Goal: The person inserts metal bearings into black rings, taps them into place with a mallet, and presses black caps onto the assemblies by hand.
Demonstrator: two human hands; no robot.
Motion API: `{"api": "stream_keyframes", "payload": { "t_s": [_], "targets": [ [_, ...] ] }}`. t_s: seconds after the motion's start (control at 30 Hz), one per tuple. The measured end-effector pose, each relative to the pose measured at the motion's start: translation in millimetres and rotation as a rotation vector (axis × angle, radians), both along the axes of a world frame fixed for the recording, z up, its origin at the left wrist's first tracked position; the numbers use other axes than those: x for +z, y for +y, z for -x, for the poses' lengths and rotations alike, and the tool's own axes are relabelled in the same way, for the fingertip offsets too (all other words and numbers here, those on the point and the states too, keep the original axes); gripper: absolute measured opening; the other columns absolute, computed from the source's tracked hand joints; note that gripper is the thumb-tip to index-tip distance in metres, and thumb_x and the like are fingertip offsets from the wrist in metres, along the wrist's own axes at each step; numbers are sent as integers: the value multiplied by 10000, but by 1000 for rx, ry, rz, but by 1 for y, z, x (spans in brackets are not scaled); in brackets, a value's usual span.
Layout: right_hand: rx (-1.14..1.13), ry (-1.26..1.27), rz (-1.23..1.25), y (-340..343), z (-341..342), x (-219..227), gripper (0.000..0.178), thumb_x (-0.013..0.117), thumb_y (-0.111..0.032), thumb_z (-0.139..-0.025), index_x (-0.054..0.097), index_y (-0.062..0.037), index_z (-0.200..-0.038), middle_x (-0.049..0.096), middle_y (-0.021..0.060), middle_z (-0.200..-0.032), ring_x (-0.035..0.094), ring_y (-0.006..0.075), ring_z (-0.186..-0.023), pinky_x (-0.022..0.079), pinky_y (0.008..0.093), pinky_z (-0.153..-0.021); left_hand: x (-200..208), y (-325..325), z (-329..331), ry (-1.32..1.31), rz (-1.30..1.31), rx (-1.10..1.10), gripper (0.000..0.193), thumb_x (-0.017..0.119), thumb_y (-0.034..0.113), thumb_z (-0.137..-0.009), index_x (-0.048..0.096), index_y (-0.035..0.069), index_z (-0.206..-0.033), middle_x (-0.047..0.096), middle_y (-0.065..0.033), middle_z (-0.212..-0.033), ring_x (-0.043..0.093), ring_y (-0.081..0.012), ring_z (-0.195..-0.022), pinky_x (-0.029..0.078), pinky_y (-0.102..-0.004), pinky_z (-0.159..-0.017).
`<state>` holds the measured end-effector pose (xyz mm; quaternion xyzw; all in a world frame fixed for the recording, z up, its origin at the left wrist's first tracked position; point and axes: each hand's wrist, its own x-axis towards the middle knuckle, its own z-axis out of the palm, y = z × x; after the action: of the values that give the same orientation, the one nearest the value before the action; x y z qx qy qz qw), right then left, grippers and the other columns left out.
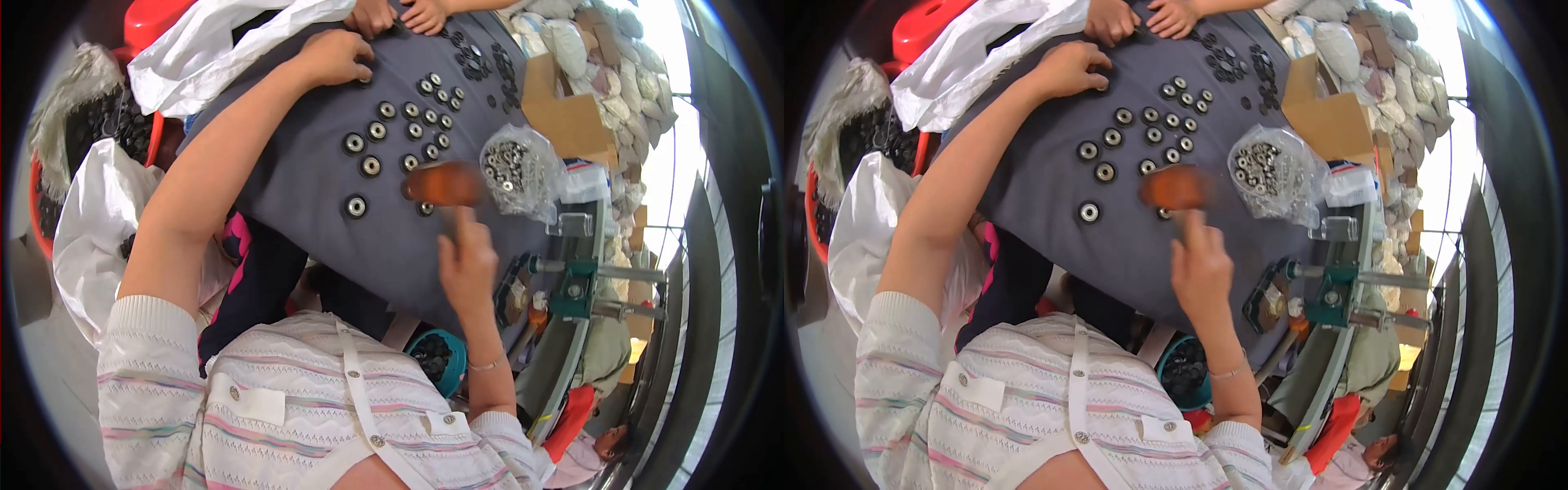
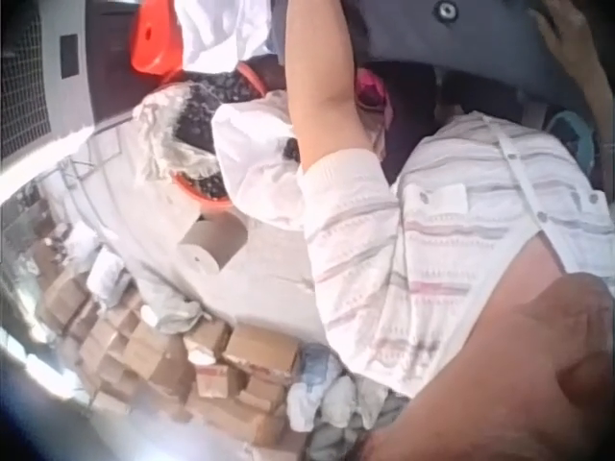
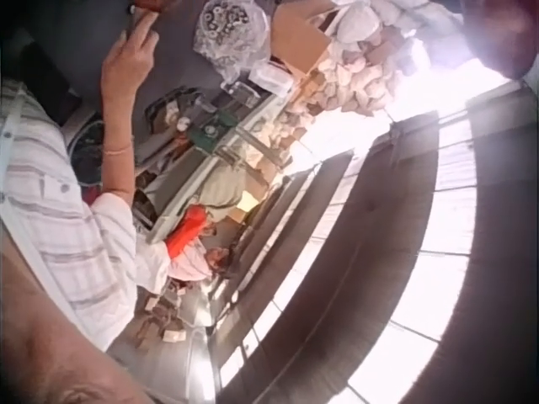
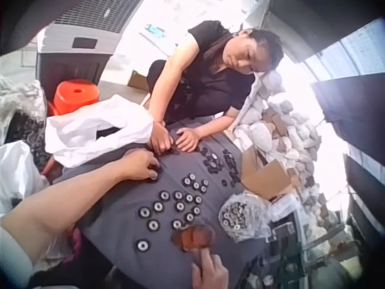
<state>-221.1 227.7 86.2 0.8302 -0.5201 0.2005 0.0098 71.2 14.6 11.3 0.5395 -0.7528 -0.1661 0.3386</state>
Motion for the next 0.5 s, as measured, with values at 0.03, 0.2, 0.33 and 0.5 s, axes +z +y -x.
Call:
{"api": "stream_keyframes", "payload": {
  "t_s": [0.03, 0.2, 0.33, 0.5],
  "targets": [
    [-23, 49, -62, 5, -1, -3, 527, 634, 6, -803, 484, 41, -1307, 575, 190, -886, 594, 357, -714, 494, 400, -634, -5, -2, 0, -20, 14, 4, 349, 729, 293, -702, 729, 133, -1012, 697, -73, -965, 650, -267, -934, 504, -393, -832],
    [-53, -51, 137, 23, 26, 17, 535, 634, -14, -813, 470, 47, -1319, 559, 194, -881, 582, 371, -688, 485, 407, -616, -7, 0, 6, 8, 85, -3, 326, 728, 294, -707, 734, 150, -999, 696, -79, -949, 649, -261, -929, 505, -395, -832],
    [-140, 34, -99, 24, 24, -1, 527, 640, 18, -802, 481, 63, -1302, 581, 188, -908, 597, 347, -703, 493, 378, -617, -12, -3, -7, 22, -20, 14, 334, 720, 301, -711, 729, 144, -1005, 691, -91, -930, 647, -267, -931, 503, -395, -839],
    [-54, -91, -4, 40, -11, 22, 529, 651, -15, -800, 494, 44, -1301, 579, 189, -907, 596, 344, -735, 499, 386, -625, -10, 1, 4, 37, 119, -1, 297, 715, 285, -725, 729, 105, -961, 639, -85, -904, 613, -273, -912, 482, -390, -819]
  ]
}}
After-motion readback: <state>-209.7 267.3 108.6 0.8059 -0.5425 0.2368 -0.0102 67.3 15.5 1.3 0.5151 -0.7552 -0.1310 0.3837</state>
